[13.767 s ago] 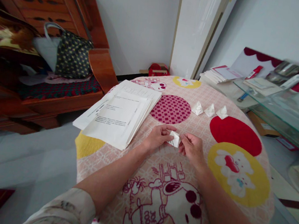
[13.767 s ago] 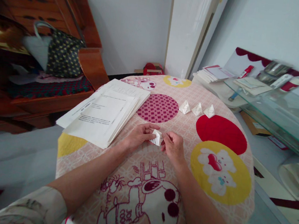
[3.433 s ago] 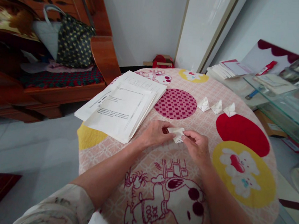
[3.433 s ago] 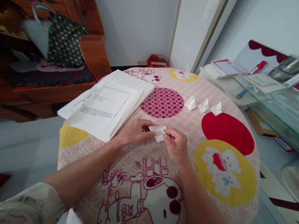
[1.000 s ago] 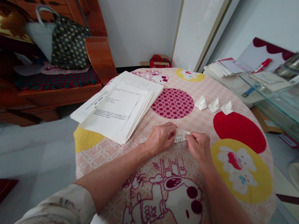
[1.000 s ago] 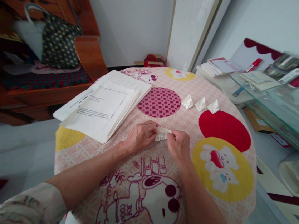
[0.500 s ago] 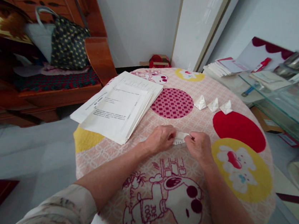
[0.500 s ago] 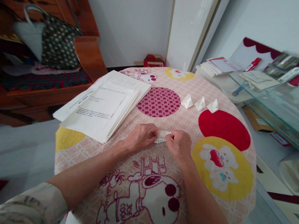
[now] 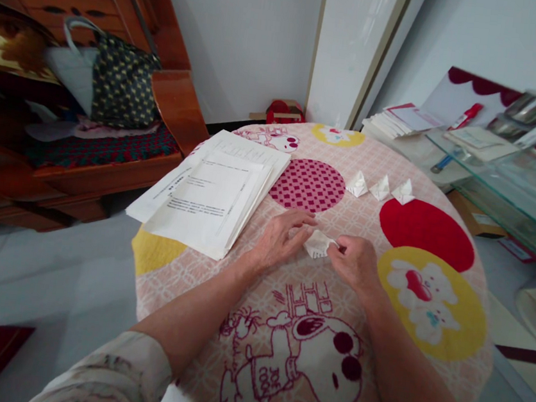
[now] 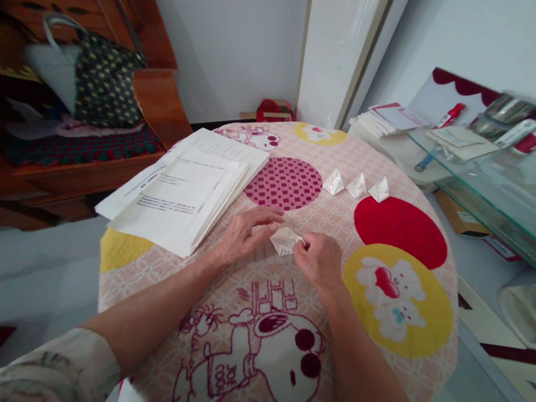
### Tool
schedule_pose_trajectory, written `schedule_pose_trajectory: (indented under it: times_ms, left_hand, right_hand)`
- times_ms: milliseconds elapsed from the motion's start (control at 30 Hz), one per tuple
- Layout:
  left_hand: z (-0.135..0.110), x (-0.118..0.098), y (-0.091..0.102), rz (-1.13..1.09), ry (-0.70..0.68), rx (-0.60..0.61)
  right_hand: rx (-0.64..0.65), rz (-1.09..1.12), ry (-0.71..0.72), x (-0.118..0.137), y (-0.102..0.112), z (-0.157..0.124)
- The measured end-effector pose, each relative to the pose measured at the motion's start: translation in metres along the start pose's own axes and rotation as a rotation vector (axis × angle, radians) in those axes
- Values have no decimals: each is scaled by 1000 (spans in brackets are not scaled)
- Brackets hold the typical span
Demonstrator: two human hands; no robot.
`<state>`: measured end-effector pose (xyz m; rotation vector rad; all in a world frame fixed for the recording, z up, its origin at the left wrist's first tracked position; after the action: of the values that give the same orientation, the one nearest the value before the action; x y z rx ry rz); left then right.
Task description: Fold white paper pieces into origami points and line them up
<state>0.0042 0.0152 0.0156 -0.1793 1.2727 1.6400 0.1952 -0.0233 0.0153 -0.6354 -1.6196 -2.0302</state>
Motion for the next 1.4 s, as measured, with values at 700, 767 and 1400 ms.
schedule_pose_trajectory:
  times_ms: [700,767,1400]
  left_hand:
    - [5,4,-14,196,123,86]
    - [6,7,0,84,136,-42]
    - [6,47,1,-37,443,-114]
  right_hand:
    - [72,541,-35,-10,7,6]
    - [58,634,-87,-15,11,8]
    - [76,343,453,-27,-7,14]
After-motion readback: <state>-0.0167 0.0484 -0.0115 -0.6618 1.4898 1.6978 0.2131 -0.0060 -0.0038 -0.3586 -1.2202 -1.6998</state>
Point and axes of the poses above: each hand's wrist, its own z-axis towards the middle knuckle, its own y-axis out of the back of the hand, x = y × z, the point moved 2 cm from there along z, towards the middle knuckle, and after that the axes turned 13 degrees about z, right-handed, at the moved point
